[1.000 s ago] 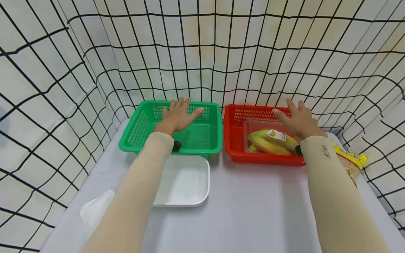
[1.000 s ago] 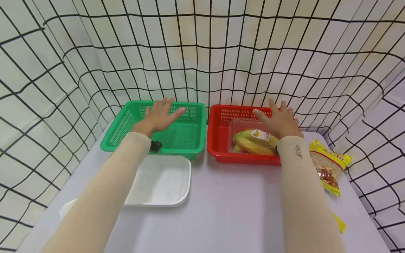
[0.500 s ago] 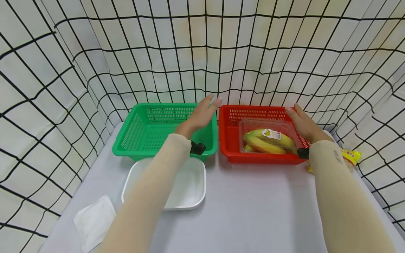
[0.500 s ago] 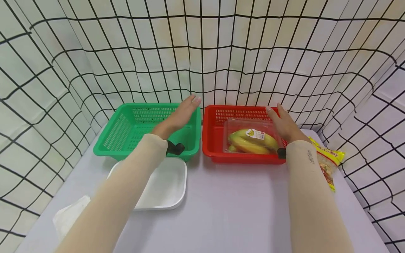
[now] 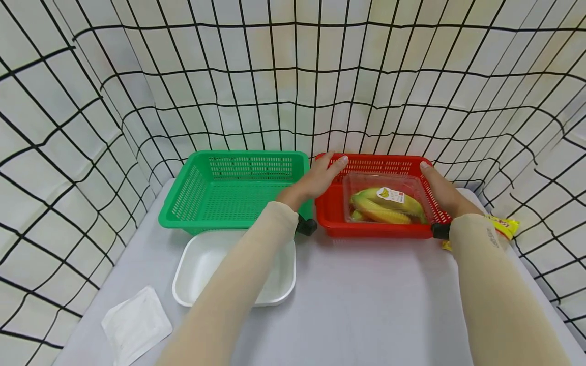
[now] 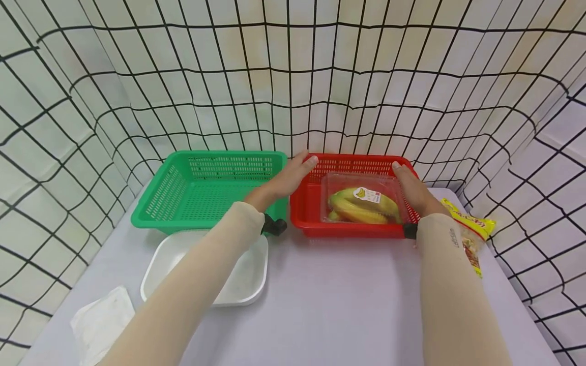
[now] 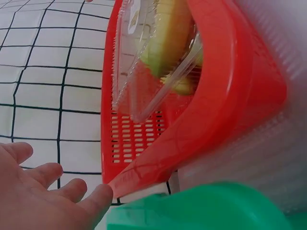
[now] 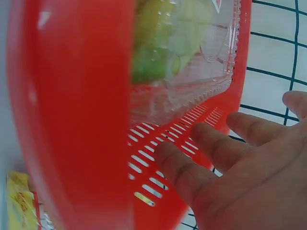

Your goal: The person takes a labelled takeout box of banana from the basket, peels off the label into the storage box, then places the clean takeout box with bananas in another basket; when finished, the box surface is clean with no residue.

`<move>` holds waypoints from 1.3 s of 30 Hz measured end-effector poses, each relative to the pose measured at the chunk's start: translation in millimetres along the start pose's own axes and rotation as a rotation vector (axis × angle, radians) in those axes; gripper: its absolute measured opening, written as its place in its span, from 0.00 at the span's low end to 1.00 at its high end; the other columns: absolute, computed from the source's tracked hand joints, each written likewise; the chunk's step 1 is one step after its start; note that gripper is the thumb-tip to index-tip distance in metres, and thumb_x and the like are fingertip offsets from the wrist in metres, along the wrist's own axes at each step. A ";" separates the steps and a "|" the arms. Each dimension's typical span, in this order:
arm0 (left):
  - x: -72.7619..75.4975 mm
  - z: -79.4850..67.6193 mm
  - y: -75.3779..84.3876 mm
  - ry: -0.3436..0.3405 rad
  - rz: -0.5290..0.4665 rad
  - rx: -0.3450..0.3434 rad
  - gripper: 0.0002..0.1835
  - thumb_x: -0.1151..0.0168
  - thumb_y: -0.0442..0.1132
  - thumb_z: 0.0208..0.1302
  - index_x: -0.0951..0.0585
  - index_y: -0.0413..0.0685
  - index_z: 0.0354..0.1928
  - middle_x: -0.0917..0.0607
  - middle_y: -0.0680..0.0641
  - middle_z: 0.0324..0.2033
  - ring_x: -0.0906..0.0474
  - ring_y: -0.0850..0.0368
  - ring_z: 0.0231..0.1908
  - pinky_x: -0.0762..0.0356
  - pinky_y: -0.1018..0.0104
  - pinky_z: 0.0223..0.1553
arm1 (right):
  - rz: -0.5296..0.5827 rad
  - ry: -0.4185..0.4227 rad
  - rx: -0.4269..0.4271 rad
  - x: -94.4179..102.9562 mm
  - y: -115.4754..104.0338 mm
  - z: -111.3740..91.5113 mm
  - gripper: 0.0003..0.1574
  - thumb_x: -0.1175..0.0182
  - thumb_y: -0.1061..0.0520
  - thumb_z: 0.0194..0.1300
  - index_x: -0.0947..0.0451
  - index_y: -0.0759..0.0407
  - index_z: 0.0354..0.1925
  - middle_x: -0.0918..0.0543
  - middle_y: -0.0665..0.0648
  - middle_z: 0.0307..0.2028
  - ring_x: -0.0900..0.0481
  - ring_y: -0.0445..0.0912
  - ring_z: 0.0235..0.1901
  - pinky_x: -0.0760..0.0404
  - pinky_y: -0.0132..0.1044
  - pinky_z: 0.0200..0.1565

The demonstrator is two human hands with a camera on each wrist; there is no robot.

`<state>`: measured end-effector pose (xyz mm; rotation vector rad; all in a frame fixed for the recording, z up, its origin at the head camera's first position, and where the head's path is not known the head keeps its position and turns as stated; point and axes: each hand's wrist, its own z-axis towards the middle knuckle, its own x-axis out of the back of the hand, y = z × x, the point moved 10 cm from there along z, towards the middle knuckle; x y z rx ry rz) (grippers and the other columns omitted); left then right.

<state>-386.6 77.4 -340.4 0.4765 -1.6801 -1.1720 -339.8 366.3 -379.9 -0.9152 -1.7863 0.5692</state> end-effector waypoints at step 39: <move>-86.1 19.6 -19.8 -0.142 0.155 0.108 0.64 0.26 0.51 0.65 0.64 0.45 0.84 0.58 0.44 0.84 0.59 0.47 0.82 0.49 0.51 0.79 | -0.062 -0.060 0.026 -21.4 15.3 9.7 0.62 0.42 0.27 0.71 0.52 0.65 0.80 0.37 0.70 0.71 0.42 0.64 0.70 0.24 0.58 0.64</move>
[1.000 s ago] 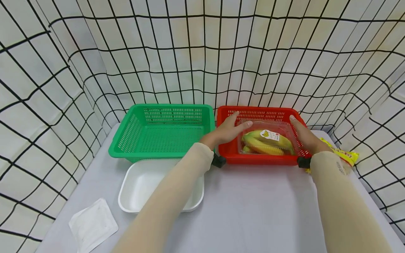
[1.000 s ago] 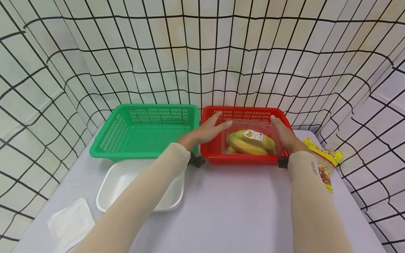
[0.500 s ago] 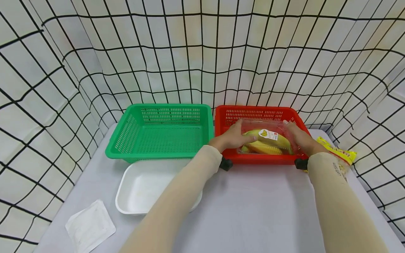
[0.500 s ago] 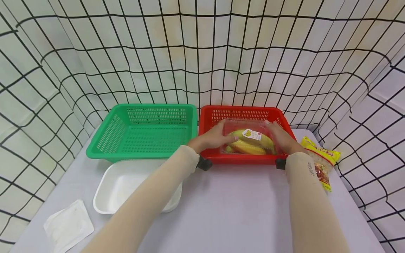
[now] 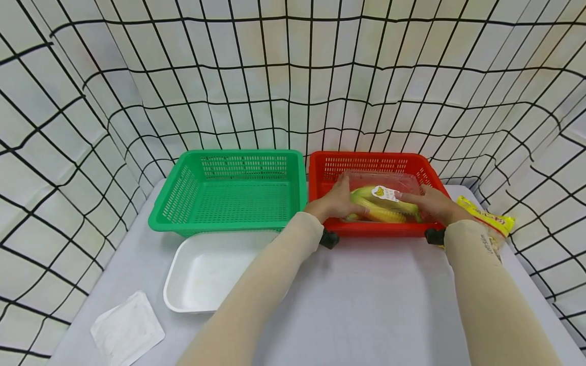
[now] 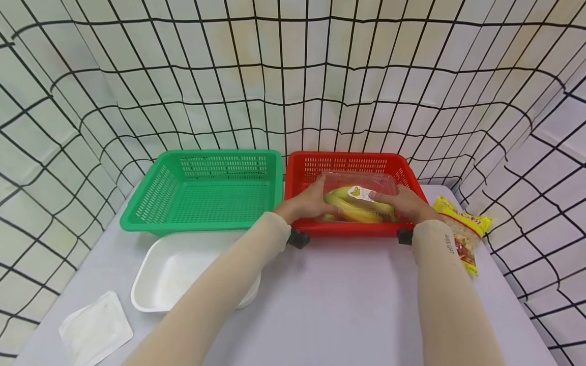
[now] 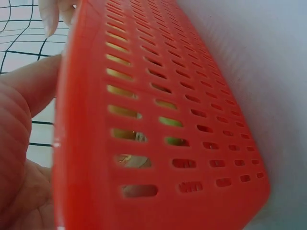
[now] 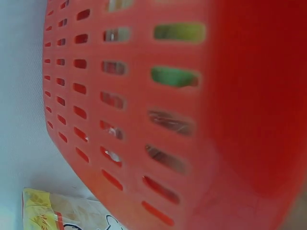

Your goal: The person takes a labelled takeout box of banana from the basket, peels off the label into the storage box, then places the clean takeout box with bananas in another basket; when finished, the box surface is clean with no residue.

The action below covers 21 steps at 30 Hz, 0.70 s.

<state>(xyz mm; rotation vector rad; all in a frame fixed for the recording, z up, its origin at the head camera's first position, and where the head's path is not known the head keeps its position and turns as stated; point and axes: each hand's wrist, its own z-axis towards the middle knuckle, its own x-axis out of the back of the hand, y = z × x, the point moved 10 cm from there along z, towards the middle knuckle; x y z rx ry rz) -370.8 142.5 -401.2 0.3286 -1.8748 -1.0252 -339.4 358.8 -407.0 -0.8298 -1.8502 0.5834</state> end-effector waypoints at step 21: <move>-5.1 0.0 -11.6 -0.056 -0.048 0.120 0.68 0.27 0.55 0.64 0.72 0.46 0.83 0.26 0.47 0.26 0.26 0.55 0.24 0.26 0.68 0.32 | 0.055 -0.034 0.062 -6.1 -0.5 3.4 0.58 0.29 0.48 0.69 0.53 0.63 0.79 0.30 0.69 0.67 0.34 0.58 0.64 0.17 0.45 0.56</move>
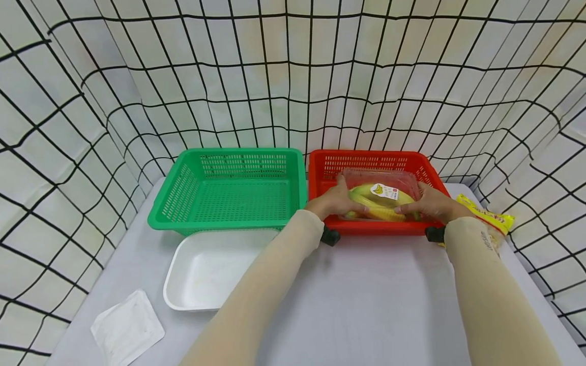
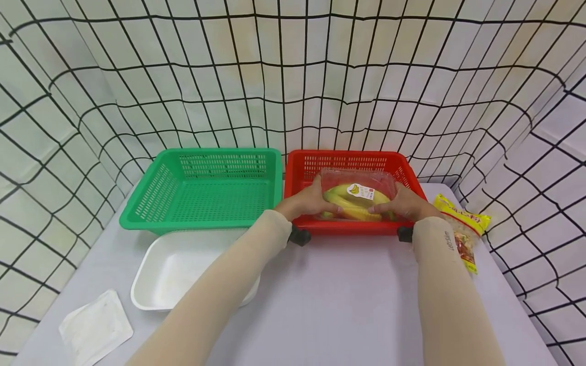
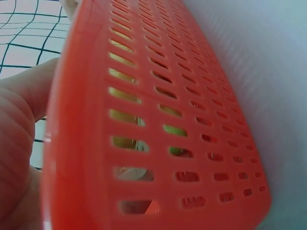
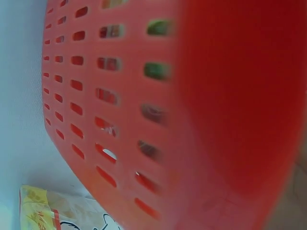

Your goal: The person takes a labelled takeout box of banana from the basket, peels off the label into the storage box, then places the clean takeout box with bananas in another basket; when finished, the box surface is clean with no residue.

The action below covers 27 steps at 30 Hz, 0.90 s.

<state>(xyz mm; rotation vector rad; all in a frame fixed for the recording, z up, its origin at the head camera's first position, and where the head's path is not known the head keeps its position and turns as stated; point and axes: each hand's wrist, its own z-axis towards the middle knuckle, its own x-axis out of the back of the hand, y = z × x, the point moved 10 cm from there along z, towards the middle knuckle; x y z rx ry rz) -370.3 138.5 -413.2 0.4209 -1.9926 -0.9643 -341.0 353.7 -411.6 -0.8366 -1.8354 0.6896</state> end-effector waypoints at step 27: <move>26.5 -10.0 21.9 0.160 0.020 -0.117 0.67 0.25 0.55 0.61 0.65 0.49 0.84 0.37 0.36 0.76 0.39 0.41 0.74 0.31 0.44 0.71 | -0.092 0.073 0.018 19.3 -17.4 -13.1 0.75 0.29 0.37 0.66 0.70 0.61 0.83 0.33 0.68 0.64 0.31 0.59 0.59 0.15 0.46 0.50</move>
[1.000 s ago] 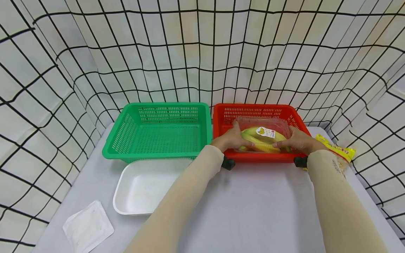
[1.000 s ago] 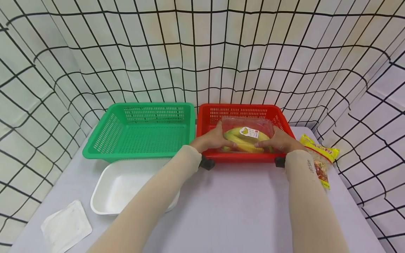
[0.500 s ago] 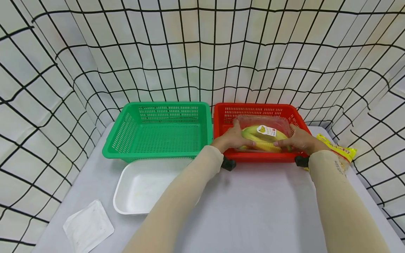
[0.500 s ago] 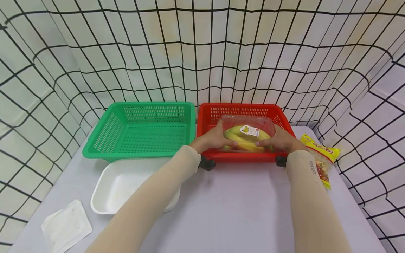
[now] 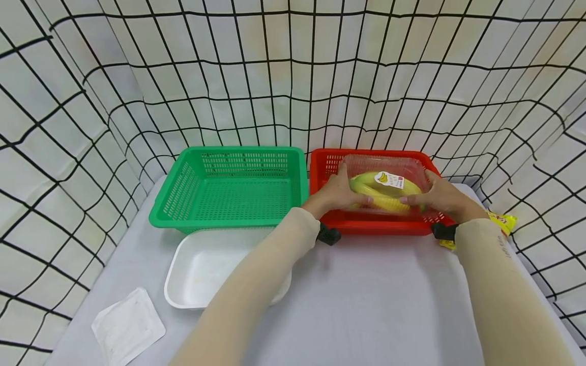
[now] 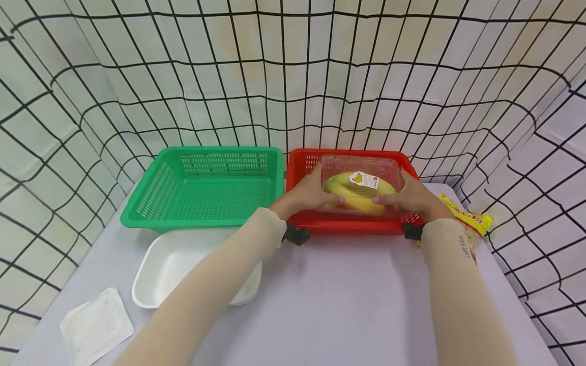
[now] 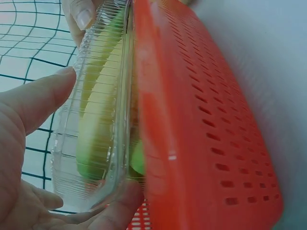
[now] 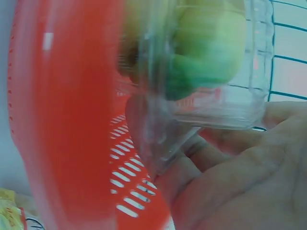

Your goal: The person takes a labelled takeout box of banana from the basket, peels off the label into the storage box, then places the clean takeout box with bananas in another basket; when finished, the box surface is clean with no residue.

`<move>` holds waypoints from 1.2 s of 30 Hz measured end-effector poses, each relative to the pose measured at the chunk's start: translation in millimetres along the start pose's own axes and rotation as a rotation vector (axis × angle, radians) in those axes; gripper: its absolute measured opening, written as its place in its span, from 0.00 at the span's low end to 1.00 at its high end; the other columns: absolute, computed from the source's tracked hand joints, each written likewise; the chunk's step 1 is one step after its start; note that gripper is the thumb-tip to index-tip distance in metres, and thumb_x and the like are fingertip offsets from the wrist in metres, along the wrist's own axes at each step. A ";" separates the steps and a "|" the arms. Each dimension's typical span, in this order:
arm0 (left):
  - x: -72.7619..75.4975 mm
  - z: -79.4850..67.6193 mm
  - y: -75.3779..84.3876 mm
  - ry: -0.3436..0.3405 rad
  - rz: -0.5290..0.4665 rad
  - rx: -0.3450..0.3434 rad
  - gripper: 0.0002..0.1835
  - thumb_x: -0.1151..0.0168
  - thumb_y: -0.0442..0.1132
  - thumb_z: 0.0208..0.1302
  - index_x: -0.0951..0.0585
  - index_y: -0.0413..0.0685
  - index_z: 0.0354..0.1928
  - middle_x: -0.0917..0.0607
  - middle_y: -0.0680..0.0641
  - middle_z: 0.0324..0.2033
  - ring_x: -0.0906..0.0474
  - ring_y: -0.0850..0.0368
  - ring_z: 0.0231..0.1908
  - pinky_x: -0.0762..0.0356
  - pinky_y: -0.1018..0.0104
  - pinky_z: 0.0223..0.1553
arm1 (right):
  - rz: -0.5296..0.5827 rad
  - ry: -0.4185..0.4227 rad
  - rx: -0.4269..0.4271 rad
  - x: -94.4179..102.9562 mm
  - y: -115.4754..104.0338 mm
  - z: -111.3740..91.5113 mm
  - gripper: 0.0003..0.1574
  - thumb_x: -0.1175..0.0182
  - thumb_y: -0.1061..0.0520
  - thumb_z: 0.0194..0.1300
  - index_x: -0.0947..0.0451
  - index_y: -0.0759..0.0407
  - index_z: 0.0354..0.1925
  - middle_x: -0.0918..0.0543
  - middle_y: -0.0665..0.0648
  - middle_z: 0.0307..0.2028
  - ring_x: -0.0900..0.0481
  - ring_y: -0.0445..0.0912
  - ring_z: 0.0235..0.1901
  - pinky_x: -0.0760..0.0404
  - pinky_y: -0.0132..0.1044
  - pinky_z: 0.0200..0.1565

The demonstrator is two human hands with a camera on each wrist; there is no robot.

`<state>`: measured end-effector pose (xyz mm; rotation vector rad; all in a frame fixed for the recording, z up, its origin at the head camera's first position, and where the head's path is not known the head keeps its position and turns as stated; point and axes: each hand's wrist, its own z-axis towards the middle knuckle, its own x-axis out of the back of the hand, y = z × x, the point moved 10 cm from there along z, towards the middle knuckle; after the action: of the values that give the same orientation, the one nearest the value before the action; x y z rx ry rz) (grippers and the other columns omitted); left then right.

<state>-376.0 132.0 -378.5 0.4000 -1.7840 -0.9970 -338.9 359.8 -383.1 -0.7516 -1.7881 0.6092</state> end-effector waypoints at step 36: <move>34.3 -86.5 35.2 0.090 -0.071 -0.248 0.62 0.27 0.57 0.61 0.59 0.52 0.85 0.24 0.44 0.53 0.25 0.55 0.43 0.18 0.64 0.36 | -0.135 0.123 0.067 7.0 -41.9 -91.7 0.78 0.32 0.28 0.63 0.77 0.48 0.84 0.42 0.73 0.76 0.39 0.70 0.68 0.21 0.67 0.58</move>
<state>-308.4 92.2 -317.3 0.3481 -1.5521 -1.2151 -262.2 341.4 -319.9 -0.6044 -1.6817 0.5200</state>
